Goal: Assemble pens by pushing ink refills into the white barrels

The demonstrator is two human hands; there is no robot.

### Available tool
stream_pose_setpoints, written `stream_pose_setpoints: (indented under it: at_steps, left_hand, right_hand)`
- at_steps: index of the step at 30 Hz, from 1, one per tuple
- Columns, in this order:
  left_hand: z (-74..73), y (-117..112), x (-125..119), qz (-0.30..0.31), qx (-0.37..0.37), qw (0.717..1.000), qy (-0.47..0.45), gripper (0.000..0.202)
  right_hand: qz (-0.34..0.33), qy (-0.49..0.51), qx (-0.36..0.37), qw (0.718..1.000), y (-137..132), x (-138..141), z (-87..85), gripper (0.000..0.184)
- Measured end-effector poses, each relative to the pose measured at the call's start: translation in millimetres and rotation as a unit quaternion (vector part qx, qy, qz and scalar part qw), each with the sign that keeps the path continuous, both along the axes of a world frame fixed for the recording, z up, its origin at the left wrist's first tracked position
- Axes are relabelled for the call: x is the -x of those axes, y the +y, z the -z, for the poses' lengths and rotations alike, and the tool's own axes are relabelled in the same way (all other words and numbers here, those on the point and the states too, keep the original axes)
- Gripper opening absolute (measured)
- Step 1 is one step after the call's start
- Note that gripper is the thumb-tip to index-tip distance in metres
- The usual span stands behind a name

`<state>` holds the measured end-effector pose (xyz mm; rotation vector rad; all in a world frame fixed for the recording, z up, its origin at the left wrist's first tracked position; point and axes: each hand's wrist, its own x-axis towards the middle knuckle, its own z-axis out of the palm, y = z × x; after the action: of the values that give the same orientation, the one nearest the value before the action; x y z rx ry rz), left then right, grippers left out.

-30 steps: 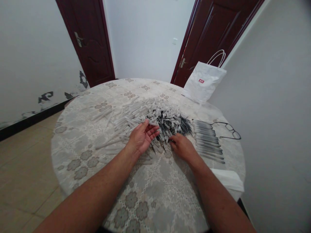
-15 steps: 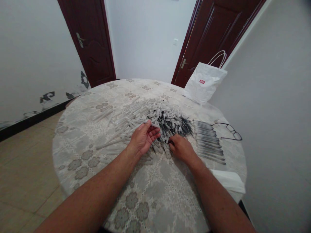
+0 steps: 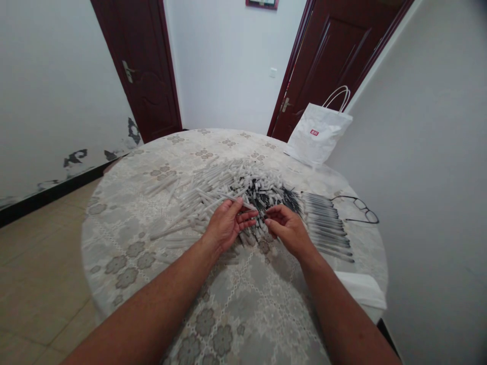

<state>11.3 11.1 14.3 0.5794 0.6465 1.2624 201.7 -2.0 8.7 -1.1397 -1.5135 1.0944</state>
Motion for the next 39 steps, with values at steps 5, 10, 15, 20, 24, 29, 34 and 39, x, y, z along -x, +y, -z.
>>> stream_pose_setpoints:
  at_steps: [5, 10, 15, 20, 24, 29, 34, 39]
  left_hand:
    - [0.4, -0.9, -0.5, 0.012, -0.004, 1.000, 0.004, 0.028]
    - [0.3, -0.9, -0.2, 0.013, -0.016, 1.000, 0.013, 0.028]
    - [-2.6, -2.0, -0.4, 0.005, -0.007, 1.000, 0.008, 0.027]
    - [-1.8, -3.6, -1.8, 0.018, -0.019, 1.000, 0.004, 0.027]
    - [0.0, -3.5, -2.9, 0.019, -0.023, 1.000, 0.007, 0.026]
    - [0.6, -3.8, -3.8, 0.025, -0.025, 0.999, 0.010, 0.026]
    - [0.3, -4.4, -4.5, 0.022, -0.026, 0.999, 0.018, 0.027]
    - [-0.6, -4.6, -5.3, 0.016, -0.030, 0.999, 0.041, 0.026]
  right_hand:
    - [-0.004, 0.035, 0.007, 0.999, -3.9, 8.3, -0.4, 0.026]
    - [0.009, 0.096, 0.024, 0.995, -4.3, 12.6, 1.4, 0.026]
    - [0.041, 0.081, 0.002, 0.996, -4.6, 12.4, 2.7, 0.026]
    - [0.060, 0.071, -0.030, 0.995, -6.7, 12.9, 4.6, 0.026]
    - [0.076, 0.033, -0.052, 0.995, -8.1, 14.8, 4.6, 0.024]
    - [0.082, 0.026, -0.054, 0.995, -8.7, 17.0, 4.3, 0.023]
    - [0.088, 0.018, -0.053, 0.994, -9.3, 17.6, 2.5, 0.025]
    - [0.085, 0.006, -0.060, 0.995, -9.2, 15.9, 2.4, 0.022]
